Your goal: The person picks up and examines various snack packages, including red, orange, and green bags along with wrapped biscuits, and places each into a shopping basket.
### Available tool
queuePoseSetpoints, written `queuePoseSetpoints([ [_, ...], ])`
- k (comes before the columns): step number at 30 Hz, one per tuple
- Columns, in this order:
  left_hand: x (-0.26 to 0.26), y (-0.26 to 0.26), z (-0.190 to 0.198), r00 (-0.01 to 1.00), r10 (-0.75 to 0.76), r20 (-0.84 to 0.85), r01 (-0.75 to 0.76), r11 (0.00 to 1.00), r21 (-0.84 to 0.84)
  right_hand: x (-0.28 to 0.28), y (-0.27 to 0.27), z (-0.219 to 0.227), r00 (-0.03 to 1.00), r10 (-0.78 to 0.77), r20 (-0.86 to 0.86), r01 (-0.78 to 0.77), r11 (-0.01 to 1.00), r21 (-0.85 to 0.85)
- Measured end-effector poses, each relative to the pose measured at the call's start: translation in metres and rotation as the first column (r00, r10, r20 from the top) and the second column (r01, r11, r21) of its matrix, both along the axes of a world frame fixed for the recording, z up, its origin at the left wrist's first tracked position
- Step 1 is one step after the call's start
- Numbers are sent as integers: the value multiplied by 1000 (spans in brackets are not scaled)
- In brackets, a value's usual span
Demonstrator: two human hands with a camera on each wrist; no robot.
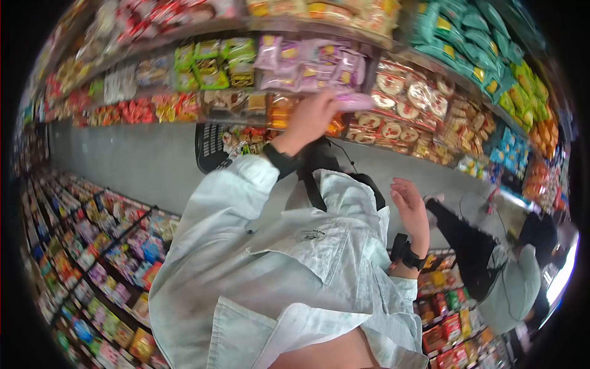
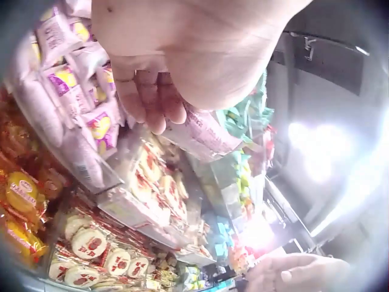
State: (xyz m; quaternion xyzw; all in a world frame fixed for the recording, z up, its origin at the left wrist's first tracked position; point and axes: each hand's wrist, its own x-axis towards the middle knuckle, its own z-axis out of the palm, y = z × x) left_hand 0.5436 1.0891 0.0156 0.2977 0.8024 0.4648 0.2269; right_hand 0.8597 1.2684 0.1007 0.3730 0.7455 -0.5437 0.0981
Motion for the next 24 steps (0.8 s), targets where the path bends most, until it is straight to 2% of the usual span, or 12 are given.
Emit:
queuePoseSetpoints([
  [2,20,8,25,989,-60,-136,79,987,140,-9,-2,3,995,94,-40,-93,995,19],
  [5,58,-1,55,975,-129,-182,163,970,183,-9,1,10,973,208,-95,-199,975,97],
  [8,116,-23,73,972,-154,-180,188,964,190,3,-19,13,934,22,-357,26,991,129],
  [9,139,-35,74,976,-147,-159,174,969,173,10,-25,15,908,23,-419,36,991,133],
  [12,208,-71,51,985,-159,-67,165,980,108,56,-37,4,921,159,-355,-119,984,134],
  [14,260,-92,28,990,-135,34,134,990,51,88,-58,6,944,99,-314,-106,994,-5],
  [15,277,-103,43,983,-142,115,143,990,2,104,-64,-2,945,86,-316,-111,992,-62],
  [17,300,-118,42,982,-185,27,187,980,-74,132,-77,-9,944,67,-323,-123,980,-156],
  [18,313,-127,45,980,-200,-8,198,973,-118,146,-81,-9,950,102,-296,-147,980,-137],
  [19,322,-136,54,981,-196,3,195,979,-54,157,-85,-8,951,139,-276,-177,977,-117],
  [22,351,-156,73,980,-196,-37,186,966,-177,169,-96,-14,924,204,-324,-243,966,-87],
  [24,368,-172,78,985,-173,-9,168,966,-195,175,-108,-17,914,256,-315,-290,955,-63],
])
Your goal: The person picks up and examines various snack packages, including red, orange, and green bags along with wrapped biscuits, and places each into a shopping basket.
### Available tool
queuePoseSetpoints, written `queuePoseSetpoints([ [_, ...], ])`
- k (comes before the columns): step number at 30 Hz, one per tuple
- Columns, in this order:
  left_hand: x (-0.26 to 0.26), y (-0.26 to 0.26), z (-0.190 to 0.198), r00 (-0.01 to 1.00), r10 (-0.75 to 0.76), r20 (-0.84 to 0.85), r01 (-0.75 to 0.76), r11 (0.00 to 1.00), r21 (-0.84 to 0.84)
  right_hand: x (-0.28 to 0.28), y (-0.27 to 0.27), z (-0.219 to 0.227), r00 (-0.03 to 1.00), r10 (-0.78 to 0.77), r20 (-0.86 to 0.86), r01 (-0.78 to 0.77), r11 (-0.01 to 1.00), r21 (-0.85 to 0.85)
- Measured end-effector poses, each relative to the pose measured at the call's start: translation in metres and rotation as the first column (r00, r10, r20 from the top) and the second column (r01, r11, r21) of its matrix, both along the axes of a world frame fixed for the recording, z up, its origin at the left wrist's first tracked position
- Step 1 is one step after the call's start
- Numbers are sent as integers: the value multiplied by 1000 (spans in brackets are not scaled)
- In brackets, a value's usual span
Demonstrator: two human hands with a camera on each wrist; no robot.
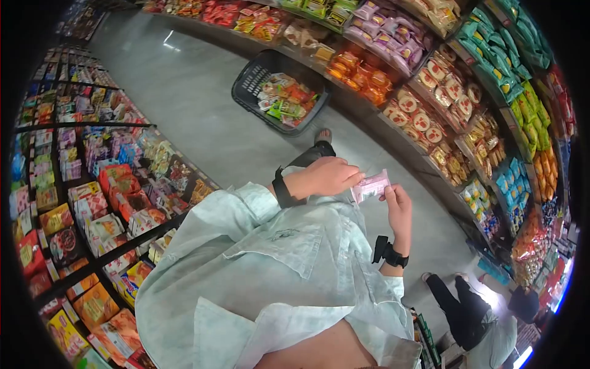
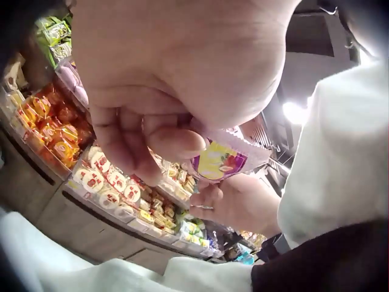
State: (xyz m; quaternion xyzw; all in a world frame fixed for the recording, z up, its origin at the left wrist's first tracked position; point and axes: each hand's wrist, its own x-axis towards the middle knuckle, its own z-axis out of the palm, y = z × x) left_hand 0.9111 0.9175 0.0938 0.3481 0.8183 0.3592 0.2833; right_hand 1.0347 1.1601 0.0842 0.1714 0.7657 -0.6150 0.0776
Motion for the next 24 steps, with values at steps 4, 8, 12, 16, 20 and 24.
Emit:
queuePoseSetpoints([
  [4,21,-35,-5,999,3,47,0,998,-67,1,-30,10,994,86,72,-93,991,99],
  [8,22,-72,-5,998,35,52,-31,996,-79,0,-68,-4,990,78,116,-84,996,43],
  [12,13,-105,-3,996,63,66,-58,996,-70,-12,-101,-9,983,125,134,-134,989,60],
  [16,-20,-144,-13,997,64,43,-63,998,-20,-49,-134,-10,983,147,106,-156,984,87],
  [20,-74,-203,-31,995,95,-11,-95,995,16,-108,-190,-2,982,133,137,-156,973,171],
  [24,-122,-275,-49,956,294,-12,-277,912,303,-164,-262,22,995,-12,96,-1,991,131],
])
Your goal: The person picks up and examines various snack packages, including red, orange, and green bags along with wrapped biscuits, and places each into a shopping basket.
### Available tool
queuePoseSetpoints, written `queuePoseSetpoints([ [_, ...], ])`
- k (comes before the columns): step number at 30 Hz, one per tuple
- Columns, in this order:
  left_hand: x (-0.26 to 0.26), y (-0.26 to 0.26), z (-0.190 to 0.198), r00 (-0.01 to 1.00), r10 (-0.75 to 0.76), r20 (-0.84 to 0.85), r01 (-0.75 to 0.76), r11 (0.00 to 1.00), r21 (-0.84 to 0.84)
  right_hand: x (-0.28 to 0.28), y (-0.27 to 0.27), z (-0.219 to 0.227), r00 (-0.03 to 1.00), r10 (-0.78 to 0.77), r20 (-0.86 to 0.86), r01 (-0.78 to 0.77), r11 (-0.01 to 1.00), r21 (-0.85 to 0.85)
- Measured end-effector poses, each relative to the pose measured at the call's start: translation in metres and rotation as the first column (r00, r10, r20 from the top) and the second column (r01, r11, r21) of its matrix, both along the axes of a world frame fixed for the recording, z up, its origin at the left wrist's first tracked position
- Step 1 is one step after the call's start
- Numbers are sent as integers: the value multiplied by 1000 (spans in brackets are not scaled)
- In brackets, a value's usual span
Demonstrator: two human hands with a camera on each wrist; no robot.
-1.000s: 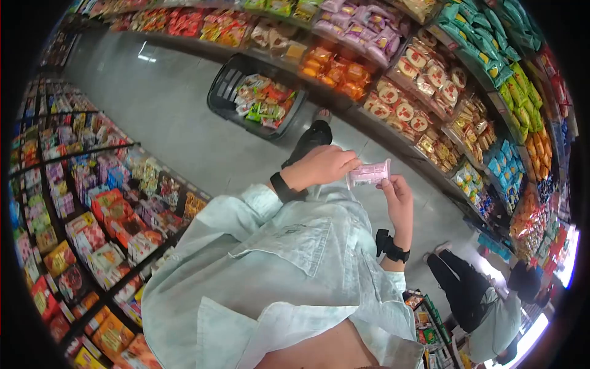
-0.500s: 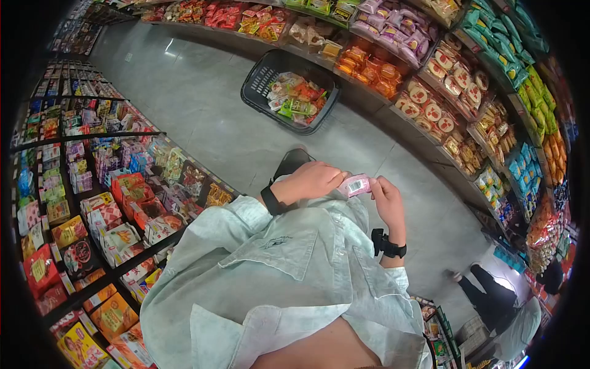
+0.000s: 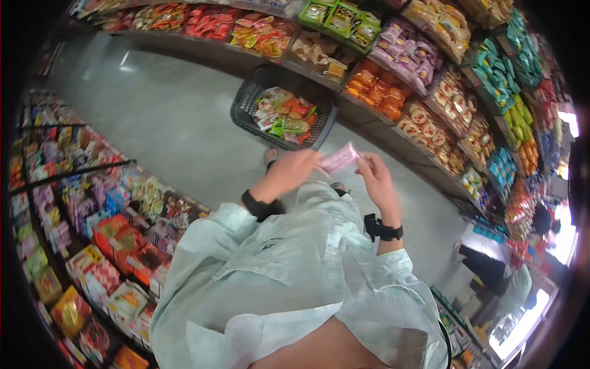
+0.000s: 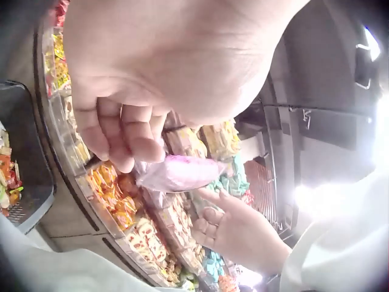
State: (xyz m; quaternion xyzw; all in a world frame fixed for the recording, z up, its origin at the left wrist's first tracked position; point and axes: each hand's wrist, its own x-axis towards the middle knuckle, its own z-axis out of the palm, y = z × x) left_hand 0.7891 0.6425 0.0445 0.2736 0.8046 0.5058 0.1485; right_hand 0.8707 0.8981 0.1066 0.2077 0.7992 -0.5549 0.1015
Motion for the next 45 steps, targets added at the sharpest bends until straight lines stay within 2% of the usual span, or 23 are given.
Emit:
queuePoseSetpoints([
  [1,-11,-21,-1,956,31,292,-37,999,14,-10,-18,4,997,-66,-44,64,997,-53],
  [3,-35,-56,4,873,111,476,-127,992,1,-24,-41,5,983,-138,-119,128,988,-89],
  [5,-52,-94,-21,881,165,444,-151,986,-67,-27,-53,1,978,-132,-160,128,991,-40],
  [7,-67,-120,-21,903,196,382,-141,976,-167,-24,-60,10,996,-37,-86,43,996,72],
  [9,-80,-141,-30,957,134,257,-36,935,-354,-18,-62,16,999,44,-12,-42,992,116],
  [10,-85,-149,-35,977,98,192,-2,896,-445,-11,-65,18,999,18,28,-22,990,138],
  [12,-91,-158,-49,972,35,234,89,862,-499,-7,-72,19,996,-25,82,10,983,183],
  [16,-99,-141,-44,947,-68,314,244,787,-566,6,-81,12,983,-174,53,169,981,92],
  [19,-91,-122,-56,937,-155,313,298,822,-485,14,-85,14,969,-240,66,237,971,40],
  [22,-86,-102,-54,906,-257,335,402,769,-497,27,-69,12,979,-98,182,83,993,88],
  [23,-81,-97,-63,913,-291,286,404,745,-531,34,-62,8,971,-85,224,70,995,74],
  [25,-78,-86,-54,897,-309,316,438,720,-539,53,-44,-11,951,-57,303,47,998,38],
  [28,-65,-70,-44,905,-273,326,414,741,-529,114,0,-69,946,-183,267,184,983,23],
  [30,-58,-54,-27,902,-205,381,400,729,-556,173,31,-128,840,-467,278,500,864,-60],
  [32,-46,-42,-28,924,-187,332,356,738,-574,250,53,-201,621,-728,289,761,648,-2],
  [34,-33,-27,-28,945,-167,283,309,745,-591,330,69,-247,502,-697,513,741,652,161],
  [35,-25,-18,-27,952,-158,262,289,745,-601,382,71,-285,448,-678,583,815,577,46],
  [36,-19,-9,-25,959,-151,241,271,742,-613,409,69,-293,336,-593,732,862,507,16],
  [37,-12,3,-22,959,-115,260,255,755,-604,429,61,-289,294,-549,783,942,306,-139],
  [38,-5,16,-22,961,-101,259,241,769,-592,460,58,-316,269,-501,822,941,318,-114],
  [40,10,45,-21,961,-75,265,217,798,-562,468,42,-317,80,-549,832,992,123,-14],
  [43,26,103,-12,966,-81,244,201,832,-517,461,39,-308,118,-566,816,993,56,-104],
  [45,34,146,-1,959,-139,246,246,839,-486,451,41,-308,170,-612,772,985,86,-149],
])
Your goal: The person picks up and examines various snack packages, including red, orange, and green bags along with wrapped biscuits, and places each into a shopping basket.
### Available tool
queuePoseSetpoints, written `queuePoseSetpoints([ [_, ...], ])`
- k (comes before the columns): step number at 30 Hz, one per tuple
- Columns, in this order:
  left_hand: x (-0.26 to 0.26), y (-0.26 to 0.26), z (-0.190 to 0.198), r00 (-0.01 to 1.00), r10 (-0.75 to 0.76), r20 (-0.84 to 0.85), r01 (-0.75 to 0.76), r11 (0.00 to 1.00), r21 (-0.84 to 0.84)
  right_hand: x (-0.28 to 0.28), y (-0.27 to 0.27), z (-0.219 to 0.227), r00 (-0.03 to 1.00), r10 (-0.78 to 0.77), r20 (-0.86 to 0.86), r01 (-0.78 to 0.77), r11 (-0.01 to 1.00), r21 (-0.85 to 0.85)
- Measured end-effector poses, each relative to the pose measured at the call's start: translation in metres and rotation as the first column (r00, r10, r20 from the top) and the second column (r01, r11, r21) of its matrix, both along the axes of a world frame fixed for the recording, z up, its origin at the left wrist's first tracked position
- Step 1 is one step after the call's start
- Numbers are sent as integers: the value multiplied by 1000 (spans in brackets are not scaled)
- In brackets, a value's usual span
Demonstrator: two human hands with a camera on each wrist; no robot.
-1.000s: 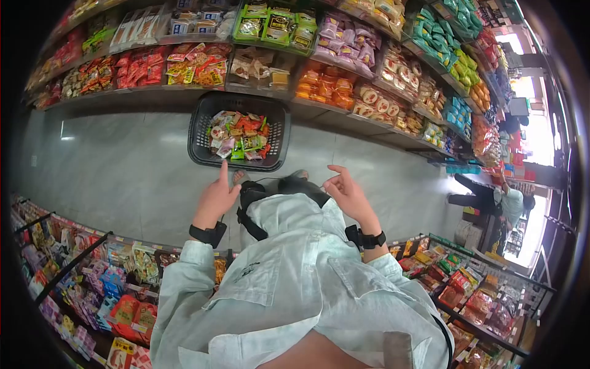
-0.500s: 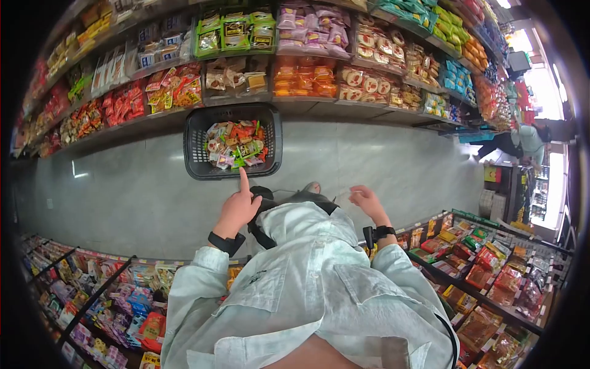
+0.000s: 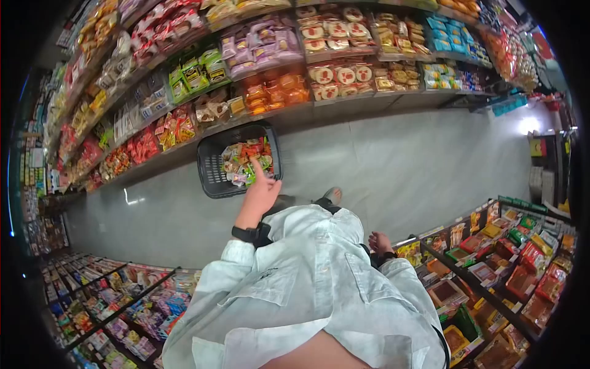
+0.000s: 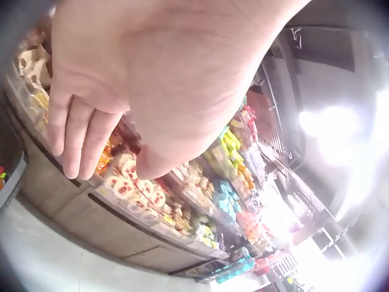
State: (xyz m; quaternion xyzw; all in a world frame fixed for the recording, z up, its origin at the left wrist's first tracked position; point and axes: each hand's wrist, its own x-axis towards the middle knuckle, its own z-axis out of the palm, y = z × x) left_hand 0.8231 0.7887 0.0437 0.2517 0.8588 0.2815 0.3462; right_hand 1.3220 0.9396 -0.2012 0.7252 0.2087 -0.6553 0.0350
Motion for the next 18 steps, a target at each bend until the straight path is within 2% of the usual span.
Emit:
queuePoseSetpoints([
  [2,5,36,8,998,-63,0,63,997,37,-22,12,17,1000,20,0,-20,998,53],
  [7,-4,102,28,975,-215,-54,218,974,54,-48,38,11,988,39,-147,-23,994,108],
  [11,-37,137,23,980,-195,-47,198,977,84,-67,54,12,985,-38,-169,60,990,129],
  [12,-51,147,23,983,-158,-90,168,978,123,-66,55,9,985,-63,-162,84,988,127],
  [14,-90,164,5,981,-72,-182,102,982,159,-65,58,3,983,-113,-145,132,983,131],
  [15,-110,175,-4,975,-33,-219,75,980,185,-75,62,19,982,-167,-86,178,975,134],
  [17,-151,201,-8,972,34,-233,17,977,214,-50,62,-13,980,-138,-144,155,981,114],
  [18,-174,215,-13,970,59,-238,-4,974,225,-55,64,-6,977,-182,-114,196,973,125],
])
